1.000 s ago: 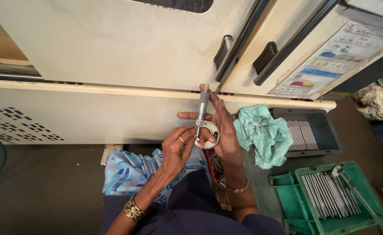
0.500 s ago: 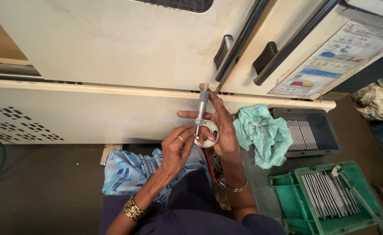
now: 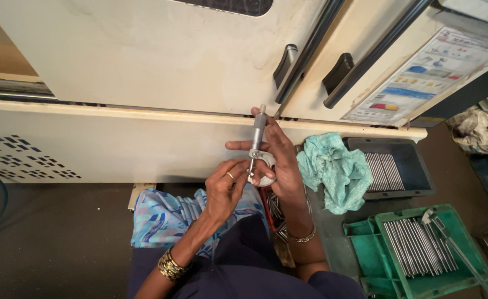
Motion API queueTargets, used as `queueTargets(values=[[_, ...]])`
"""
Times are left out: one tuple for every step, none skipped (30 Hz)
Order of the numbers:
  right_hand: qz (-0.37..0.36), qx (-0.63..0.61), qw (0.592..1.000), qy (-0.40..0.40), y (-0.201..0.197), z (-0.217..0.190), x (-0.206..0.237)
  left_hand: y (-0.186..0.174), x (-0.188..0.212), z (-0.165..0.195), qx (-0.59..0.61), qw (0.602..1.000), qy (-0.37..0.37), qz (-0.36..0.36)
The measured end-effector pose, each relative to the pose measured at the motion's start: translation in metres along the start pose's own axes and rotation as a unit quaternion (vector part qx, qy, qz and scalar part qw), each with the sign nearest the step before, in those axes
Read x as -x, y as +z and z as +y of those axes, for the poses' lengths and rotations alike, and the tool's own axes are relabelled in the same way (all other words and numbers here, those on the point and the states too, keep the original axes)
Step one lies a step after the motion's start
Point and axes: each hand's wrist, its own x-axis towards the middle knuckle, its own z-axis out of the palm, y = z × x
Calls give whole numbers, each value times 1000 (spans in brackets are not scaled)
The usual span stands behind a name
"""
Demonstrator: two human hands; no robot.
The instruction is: The person measures metal rods using a dial caliper and a digital caliper, then wipes them with a cloth. The person opens a machine door to place the rods inside and closes it. The person repeats the measuring and wiping process for multiple rods.
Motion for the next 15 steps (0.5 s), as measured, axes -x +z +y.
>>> queueTargets(values=[[5,4,1000,1,0,0,-1,0,0,0,-4,1000,4,2],[9,8,1000,2,0,1,-3,0,0,0,-7,1000,7,5],[14,12,1000,4,0,2,-4,0,0,-1,-11,1000,11,7],[20,35,999,-3,0,3,-5,0,-1,-1,-13,1000,13,9],[27,57,998,-8,0,4,-6,0,-1,-1,-14,1000,12,11],[35,80,996,-13,0,5,-6,0,0,-2,-16,1000,12,12],[32,78,996,-13,0,5,-6,-1,0,-2,-13,1000,13,13],[29,76,997,-13,1,5,-6,-1,0,-2,-11,1000,14,15],[27,74,997,-13,1,5,-6,-1,0,-2,-8,1000,14,16],[26,70,997,-11,1,5,-6,-1,0,-2,-10,1000,14,15],[26,65,998,-9,1,5,-6,-1,0,-2,-11,1000,14,15],[25,60,998,-7,2,5,-6,-1,0,-2,-13,1000,13,15],[25,60,998,-5,2,4,-5,0,0,-2,-12,1000,13,14],[25,60,998,-3,2,4,-5,0,0,-2,-11,1000,13,13],[26,59,998,-1,2,4,-5,0,0,-2,-10,1000,12,12]])
